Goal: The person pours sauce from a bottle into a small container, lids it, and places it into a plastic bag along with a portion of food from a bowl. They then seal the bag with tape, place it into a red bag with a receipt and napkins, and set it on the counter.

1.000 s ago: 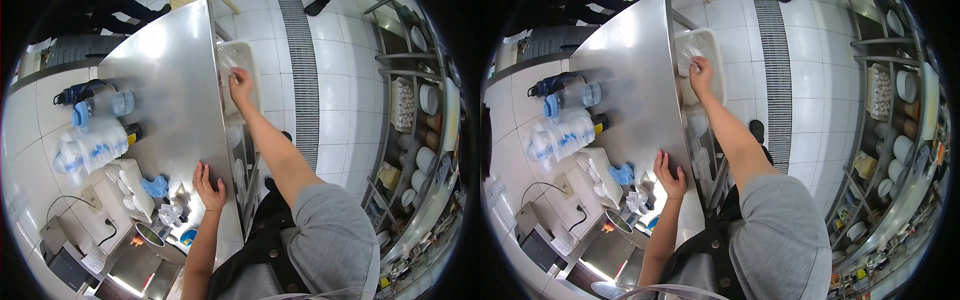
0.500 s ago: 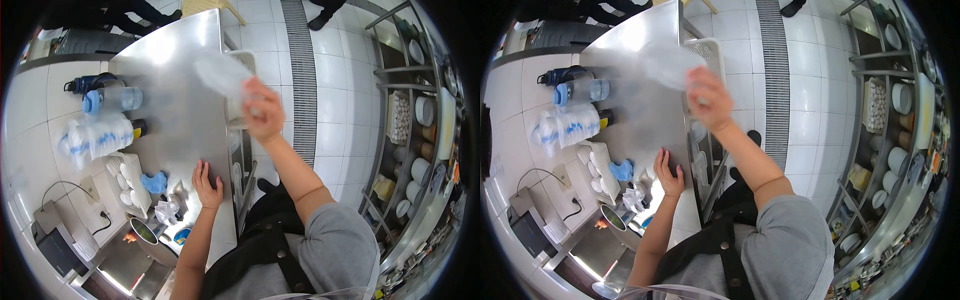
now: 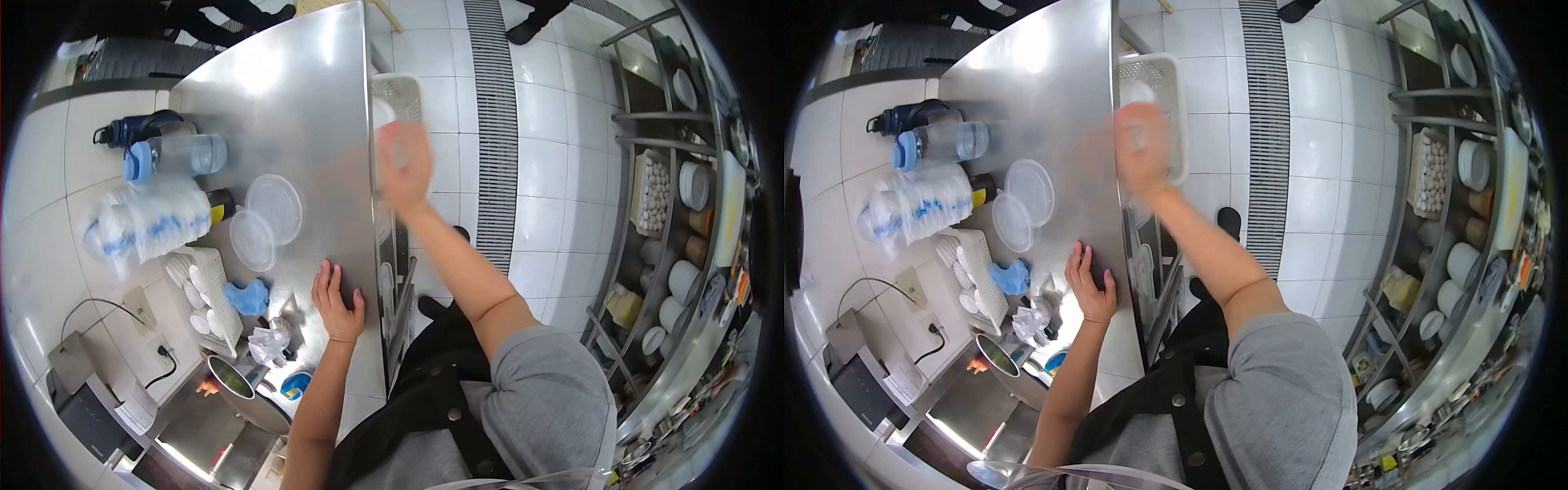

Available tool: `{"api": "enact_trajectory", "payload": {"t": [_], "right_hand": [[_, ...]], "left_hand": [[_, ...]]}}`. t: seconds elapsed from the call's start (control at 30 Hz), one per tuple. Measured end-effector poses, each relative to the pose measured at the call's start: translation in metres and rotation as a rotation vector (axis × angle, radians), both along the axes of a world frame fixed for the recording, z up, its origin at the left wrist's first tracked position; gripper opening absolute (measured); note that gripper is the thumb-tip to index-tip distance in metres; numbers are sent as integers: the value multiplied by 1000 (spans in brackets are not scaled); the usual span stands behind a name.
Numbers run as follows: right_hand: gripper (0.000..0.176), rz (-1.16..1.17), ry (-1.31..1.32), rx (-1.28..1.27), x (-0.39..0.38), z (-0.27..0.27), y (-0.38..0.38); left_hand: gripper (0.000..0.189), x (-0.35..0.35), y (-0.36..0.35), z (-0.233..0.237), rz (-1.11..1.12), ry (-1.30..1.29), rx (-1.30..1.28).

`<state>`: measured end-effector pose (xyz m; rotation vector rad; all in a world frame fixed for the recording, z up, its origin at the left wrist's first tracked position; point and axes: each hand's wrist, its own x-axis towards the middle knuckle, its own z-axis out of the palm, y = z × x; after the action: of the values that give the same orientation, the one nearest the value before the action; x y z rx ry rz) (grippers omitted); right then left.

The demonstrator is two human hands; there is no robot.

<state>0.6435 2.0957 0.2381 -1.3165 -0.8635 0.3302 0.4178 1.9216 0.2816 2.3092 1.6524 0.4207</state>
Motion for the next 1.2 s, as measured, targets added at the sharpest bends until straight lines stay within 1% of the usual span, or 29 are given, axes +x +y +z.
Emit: {"api": "enact_trajectory", "payload": {"t": [0.03,0.1,0.17,0.2,0.3,0.33,0.43,0.47,0.57,0.67,0.8,0.9,0.97,1.1,1.2], "right_hand": [[15,-18,143,-111,19,-23,10],[13,-110,162,-186,36,-90,37],[13,-14,0,-351,39,-161,57],[14,33,-79,-433,39,-184,69],[14,149,-156,-621,29,-212,104],[14,68,-227,-606,21,-222,115],[15,40,-231,-799,22,-254,138],[14,12,-237,-817,22,-275,142],[12,13,-194,-956,21,-279,145],[13,34,-178,-935,22,-282,145],[15,96,-186,-988,24,-262,141],[16,194,-345,-967,26,-244,140],[16,186,-317,-971,24,-239,142],[19,128,-368,-961,22,-248,149],[19,208,-338,-1042,25,-246,151]], "left_hand": [[59,0,0,1,4,-3,-9],[59,0,1,2,7,-11,-26],[61,-1,1,1,12,-5,-37],[61,-2,1,1,13,1,-43],[63,-3,1,1,20,-7,-55],[63,-4,1,0,26,-3,-59],[65,-6,0,-1,38,7,-73],[65,-7,0,-1,39,11,-78],[66,-8,0,0,38,11,-83],[64,-6,1,2,38,-9,-84],[63,-5,2,3,29,-14,-81],[63,-4,2,5,27,-11,-72],[64,-4,2,3,31,-8,-52],[65,-5,2,2,35,-7,-53],[63,-5,2,3,39,-12,-83]]}}
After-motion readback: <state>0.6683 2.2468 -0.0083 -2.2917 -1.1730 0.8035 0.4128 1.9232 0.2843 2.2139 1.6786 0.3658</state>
